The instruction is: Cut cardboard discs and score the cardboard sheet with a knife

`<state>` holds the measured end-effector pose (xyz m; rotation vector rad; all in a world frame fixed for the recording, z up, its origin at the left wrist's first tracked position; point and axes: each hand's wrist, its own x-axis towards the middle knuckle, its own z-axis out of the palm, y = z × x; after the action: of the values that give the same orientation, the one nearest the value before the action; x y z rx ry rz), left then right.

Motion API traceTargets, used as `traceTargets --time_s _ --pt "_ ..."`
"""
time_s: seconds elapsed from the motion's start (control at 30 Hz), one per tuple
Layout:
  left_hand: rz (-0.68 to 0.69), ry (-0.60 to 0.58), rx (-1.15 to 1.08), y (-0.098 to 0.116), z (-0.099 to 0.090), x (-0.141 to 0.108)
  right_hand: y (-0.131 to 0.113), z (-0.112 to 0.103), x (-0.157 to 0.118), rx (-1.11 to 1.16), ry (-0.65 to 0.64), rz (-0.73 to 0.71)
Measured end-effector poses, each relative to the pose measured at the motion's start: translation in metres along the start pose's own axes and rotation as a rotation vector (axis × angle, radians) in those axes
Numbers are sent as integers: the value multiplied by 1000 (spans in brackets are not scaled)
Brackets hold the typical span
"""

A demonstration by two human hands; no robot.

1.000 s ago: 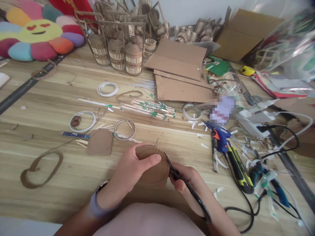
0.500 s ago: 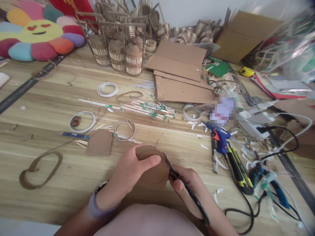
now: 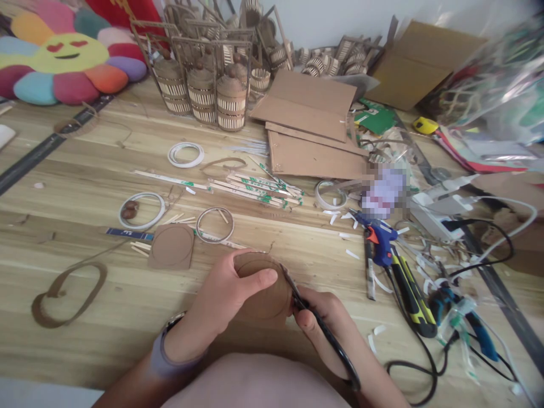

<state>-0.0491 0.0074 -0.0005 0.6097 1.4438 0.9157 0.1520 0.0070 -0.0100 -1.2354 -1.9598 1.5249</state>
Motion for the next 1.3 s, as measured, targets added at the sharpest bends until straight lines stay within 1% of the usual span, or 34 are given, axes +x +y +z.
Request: traceTargets --time_s 0.1,0.27,0.47,0.57,0.73,0.83,1.0,1.13,1.3 --pt "4 -21 -13 -1 0 0 -1 0 0 -7 -4 -1" --pt "6 -18 27 -2 -2 2 -1 0 1 -40 6 -3" --pt "22 -85 -8 -2 -4 2 0 2 1 -49 17 -8" --pt "22 -99 -13 -1 -4 2 0 2 1 -50 16 -12" --pt "72 -192 -36 1 -5 4 2 1 2 -53 14 -6" --pt "115 -226 -14 0 -5 4 4 0 2 -70 16 -15" --pt "166 -324 31 -1 -5 3 4 0 3 -8 -23 -10" --pt "157 -317 37 -1 -4 3 1 1 3 19 -14 -27" --pt "168 -329 11 -2 -4 2 -1 1 1 -7 -4 -59"
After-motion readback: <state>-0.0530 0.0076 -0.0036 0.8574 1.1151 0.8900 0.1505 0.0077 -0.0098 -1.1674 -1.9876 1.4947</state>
